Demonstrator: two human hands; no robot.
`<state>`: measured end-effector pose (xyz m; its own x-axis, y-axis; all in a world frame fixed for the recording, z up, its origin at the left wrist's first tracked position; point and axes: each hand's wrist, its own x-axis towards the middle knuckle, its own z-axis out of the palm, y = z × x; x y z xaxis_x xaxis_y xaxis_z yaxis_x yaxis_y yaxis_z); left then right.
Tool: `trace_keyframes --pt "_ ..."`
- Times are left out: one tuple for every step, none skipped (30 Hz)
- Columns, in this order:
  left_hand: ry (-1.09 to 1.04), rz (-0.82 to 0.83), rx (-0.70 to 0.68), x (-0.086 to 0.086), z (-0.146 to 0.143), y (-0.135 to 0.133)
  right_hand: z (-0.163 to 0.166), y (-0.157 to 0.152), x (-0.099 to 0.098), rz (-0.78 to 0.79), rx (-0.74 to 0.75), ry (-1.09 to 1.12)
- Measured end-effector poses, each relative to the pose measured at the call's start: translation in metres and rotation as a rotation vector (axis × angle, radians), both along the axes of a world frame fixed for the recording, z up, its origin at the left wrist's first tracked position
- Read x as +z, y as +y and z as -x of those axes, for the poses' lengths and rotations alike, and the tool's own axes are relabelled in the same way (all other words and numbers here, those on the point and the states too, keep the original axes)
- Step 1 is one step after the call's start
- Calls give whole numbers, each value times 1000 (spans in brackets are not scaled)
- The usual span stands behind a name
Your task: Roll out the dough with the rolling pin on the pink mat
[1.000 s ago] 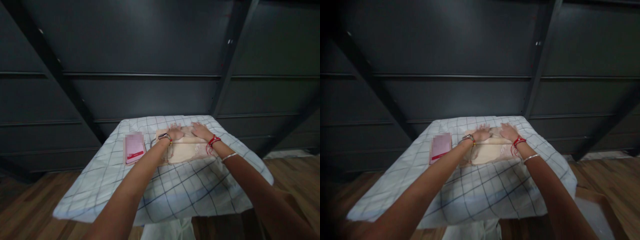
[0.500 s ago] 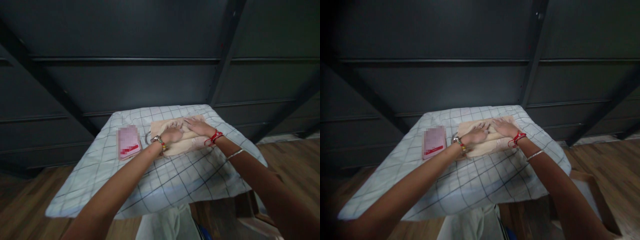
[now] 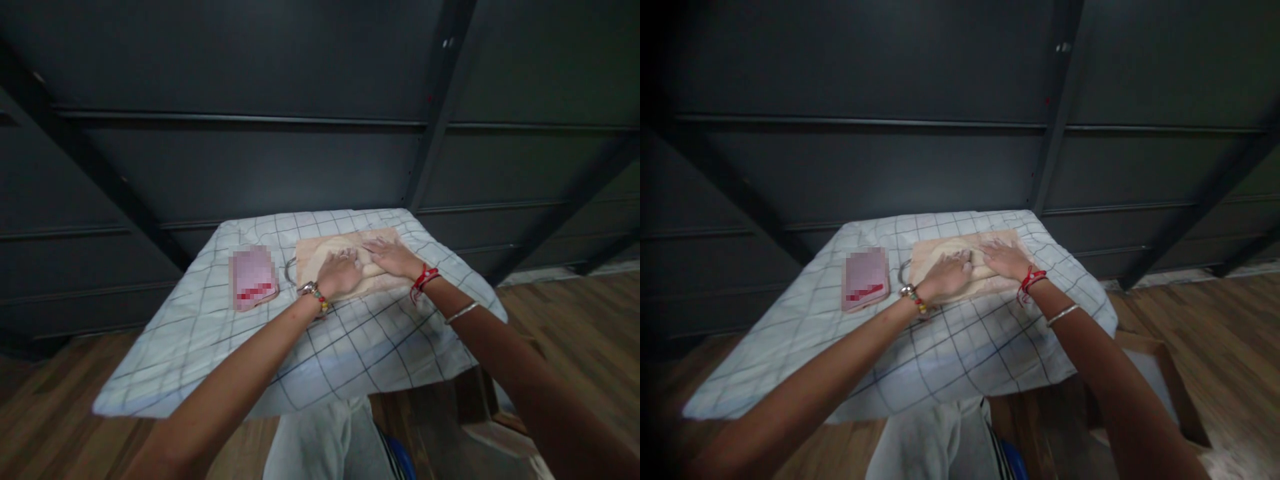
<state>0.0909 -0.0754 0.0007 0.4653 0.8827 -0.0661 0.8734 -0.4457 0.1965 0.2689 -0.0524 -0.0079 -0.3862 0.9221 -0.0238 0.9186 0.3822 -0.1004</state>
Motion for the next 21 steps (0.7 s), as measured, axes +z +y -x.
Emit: trace_keyframes --pt "6 -5 1 0 0 -3 0 -2 0 1 0 -2" --pt "10 -14 2 1 -1 -5 0 -4 1 0 -1 -7" --pt "14 -27 2 1 -2 -8 0 -6 1 -5 0 -14" --pt "17 -43 2 0 -2 -11 0 -8 1 -14 2 -22" --pt "18 -67 4 -1 -3 -15 -1 -10 0 -28 5 -30" --pt "19 -99 7 -2 -4 -18 -1 -12 0 -47 10 -38" --pt "21 -140 11 -4 -5 -23 -2 -14 -1 -67 17 -45" --pt "25 -187 17 -6 -7 -28 -3 -17 -2 -88 24 -51" --pt "31 -236 25 -8 -8 -33 -4 -19 -3 -109 28 -56" --pt "37 -286 34 -11 -10 -38 -5 -22 -4 -130 33 -60" --pt "43 -335 43 -14 -12 -43 -6 -25 -5 -152 38 -61" --pt "46 -381 56 -17 -14 -49 -7 -28 -7 -173 43 -60" --pt "45 -425 66 -20 -16 -54 -9 -32 -8 -194 48 -57" --pt "42 -463 75 -23 -18 -59 -10 -35 -10 -214 51 -51" --pt "35 -493 81 -26 -20 -63 -11 -39 -11 -233 53 -43" --pt "27 -513 82 -29 -21 -67 -13 -42 -13 -251 55 -35" --pt "21 -524 77 -31 -22 -71 -14 -46 -15 -267 56 -29" --pt "16 -527 63 -33 -22 -74 -15 -49 -17 -283 60 -24" --pt "12 -525 43 -34 -22 -77 -17 -52 -19 -298 65 -21" --pt "9 -521 18 -34 -21 -79 -19 -55 -21 -313 73 -18" --pt "7 -515 -11 -34 -19 -81 -22 -57 -23 -331 83 -16"
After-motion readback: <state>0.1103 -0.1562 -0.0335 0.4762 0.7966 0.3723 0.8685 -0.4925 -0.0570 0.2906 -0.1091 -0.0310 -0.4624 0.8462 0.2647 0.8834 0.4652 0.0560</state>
